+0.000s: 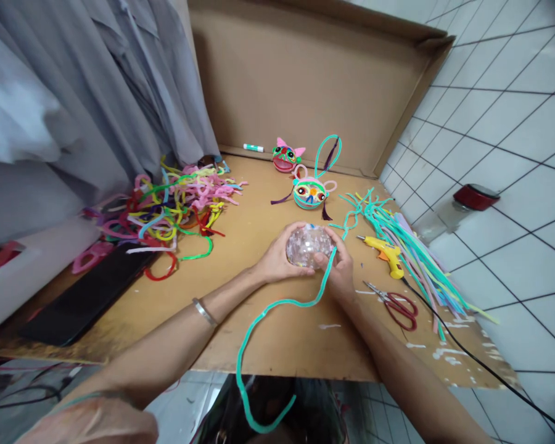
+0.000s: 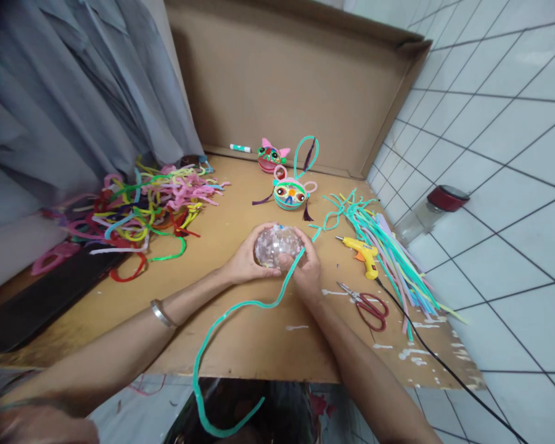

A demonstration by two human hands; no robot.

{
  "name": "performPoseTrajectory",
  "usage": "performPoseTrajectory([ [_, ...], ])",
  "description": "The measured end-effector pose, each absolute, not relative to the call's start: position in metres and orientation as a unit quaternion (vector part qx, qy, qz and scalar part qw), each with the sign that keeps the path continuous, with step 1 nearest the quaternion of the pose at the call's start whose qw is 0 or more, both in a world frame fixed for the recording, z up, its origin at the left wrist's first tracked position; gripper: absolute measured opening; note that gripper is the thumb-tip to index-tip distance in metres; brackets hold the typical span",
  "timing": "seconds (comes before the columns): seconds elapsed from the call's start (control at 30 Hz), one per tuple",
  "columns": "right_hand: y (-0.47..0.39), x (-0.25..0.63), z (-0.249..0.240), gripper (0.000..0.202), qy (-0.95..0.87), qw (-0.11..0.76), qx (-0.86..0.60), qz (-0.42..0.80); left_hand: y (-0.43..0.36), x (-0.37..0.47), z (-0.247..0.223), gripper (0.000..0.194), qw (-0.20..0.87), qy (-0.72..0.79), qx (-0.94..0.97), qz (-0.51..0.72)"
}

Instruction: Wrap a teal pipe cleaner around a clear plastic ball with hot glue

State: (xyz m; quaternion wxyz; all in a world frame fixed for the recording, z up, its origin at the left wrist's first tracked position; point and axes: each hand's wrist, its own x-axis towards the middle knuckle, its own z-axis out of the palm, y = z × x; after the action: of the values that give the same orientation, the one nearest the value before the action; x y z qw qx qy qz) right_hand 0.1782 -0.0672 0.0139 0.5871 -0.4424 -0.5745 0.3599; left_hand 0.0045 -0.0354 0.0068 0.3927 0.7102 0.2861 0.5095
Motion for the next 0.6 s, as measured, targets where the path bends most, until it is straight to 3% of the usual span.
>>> performPoseTrajectory([
  [0.2,-0.072,0.175,0.019,0.079,-0.597,0.568,-0.442,0.353,-0.040,0.007,0.010,0.106,0.453,0.290,0.672,0.510],
  [0.47,-0.071,0.175,0.011,0.063,-0.572,0.591,-0.429,0.373,-0.043,0.012,0.009,0.109,0.522,0.276,0.627,0.508],
  [0.6,-0.068,0.177,0.006,0.063,-0.583,0.593,-0.430,0.350,-0.047,0.012,0.006,0.098,0.591,0.257,0.586,0.491],
])
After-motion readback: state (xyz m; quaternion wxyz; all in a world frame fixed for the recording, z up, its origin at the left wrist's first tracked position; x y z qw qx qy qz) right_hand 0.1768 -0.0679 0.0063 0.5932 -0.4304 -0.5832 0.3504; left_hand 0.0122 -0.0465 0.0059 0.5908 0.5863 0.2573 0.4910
